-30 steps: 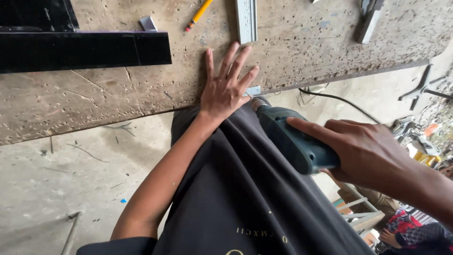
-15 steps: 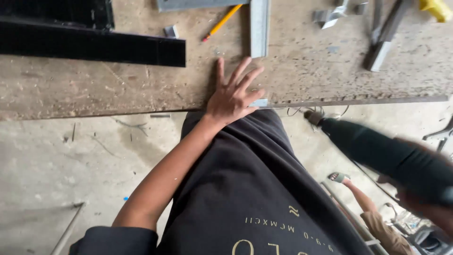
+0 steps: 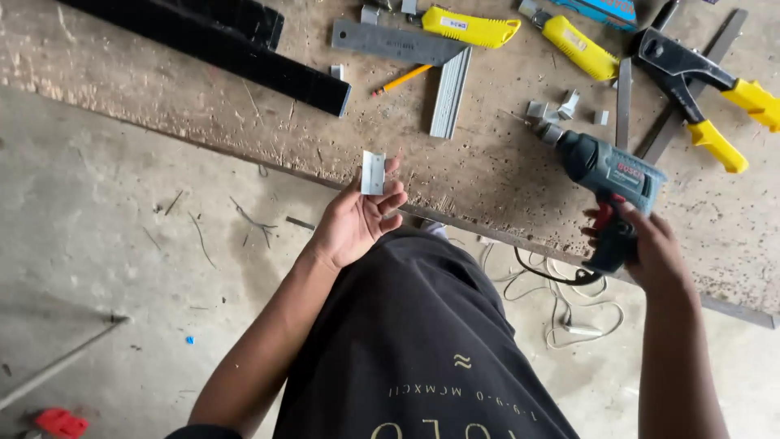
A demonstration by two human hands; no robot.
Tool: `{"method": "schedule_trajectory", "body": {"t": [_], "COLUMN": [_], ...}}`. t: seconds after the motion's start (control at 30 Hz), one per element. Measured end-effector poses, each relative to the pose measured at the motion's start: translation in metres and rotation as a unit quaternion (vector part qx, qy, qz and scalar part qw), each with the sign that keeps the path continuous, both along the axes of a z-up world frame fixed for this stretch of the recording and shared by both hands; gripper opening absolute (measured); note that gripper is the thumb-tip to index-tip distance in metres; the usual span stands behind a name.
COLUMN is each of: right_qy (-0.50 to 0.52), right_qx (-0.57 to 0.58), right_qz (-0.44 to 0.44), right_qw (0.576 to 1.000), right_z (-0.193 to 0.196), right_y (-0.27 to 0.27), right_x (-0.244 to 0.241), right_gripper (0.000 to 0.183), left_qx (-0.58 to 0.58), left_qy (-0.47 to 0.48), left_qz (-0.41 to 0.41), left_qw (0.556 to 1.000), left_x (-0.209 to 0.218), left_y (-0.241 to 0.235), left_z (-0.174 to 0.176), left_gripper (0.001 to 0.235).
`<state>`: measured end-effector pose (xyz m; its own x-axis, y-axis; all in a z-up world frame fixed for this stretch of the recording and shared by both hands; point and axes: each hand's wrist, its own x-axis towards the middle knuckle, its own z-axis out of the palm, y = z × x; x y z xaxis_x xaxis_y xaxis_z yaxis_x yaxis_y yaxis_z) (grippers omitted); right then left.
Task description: Filing metal brackets, drilling holes into a metal frame, and securing the brackets using a manual rivet gun.
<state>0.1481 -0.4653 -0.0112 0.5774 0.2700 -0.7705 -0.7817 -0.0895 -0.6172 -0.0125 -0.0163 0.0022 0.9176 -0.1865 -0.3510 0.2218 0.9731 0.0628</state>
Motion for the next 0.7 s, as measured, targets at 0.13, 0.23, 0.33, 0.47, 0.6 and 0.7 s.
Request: {"method": "schedule_trajectory", "body": {"t": [0.13, 0.23, 0.33, 0.47, 0.6, 0.7], "right_qy": [-0.318, -0.52, -0.588, -0.572, -0.605, -0.551], "right_qx": [-0.381, -0.421, -0.317, -0.295, -0.376, -0.336], "right_qz": [0.19, 0.238, 0.211, 0.274, 0.269, 0.283], "right_qw": [0.847, 0.704, 0.714, 0.715, 0.648, 0.71], "right_z": [0.041, 0.071, 0.068, -0.001, -0.04, -0.041], "right_y": [0.013, 0.07, 0.182, 0.301, 0.333, 0.299], "right_x": [-0.015, -0.016, 0.001, 0.058, 0.07, 0.089], "right_gripper": [0.05, 0.055, 0.032, 0.04, 0.049, 0.059], "left_qx": [0.175, 0.376, 0.426, 0.303, 0.314, 0.338], "left_qy": [0.003, 0.089, 0.223, 0.229, 0.202, 0.125], "left_qz": [-0.027, -0.047, -0.04, 0.022, -0.005, -0.071], "left_qw": [0.984, 0.921, 0.876, 0.925, 0.928, 0.93], "left_x": [-0.003, -0.014, -0.039, -0.059, -0.047, -0.025], "left_y": [-0.003, -0.008, -0.005, -0.003, 0.045, 0.111], "left_z": [0.027, 0.027, 0.01, 0.011, 0.023, 0.022], "left_gripper": [0.041, 0.038, 0.045, 0.052, 0.052, 0.054]}}
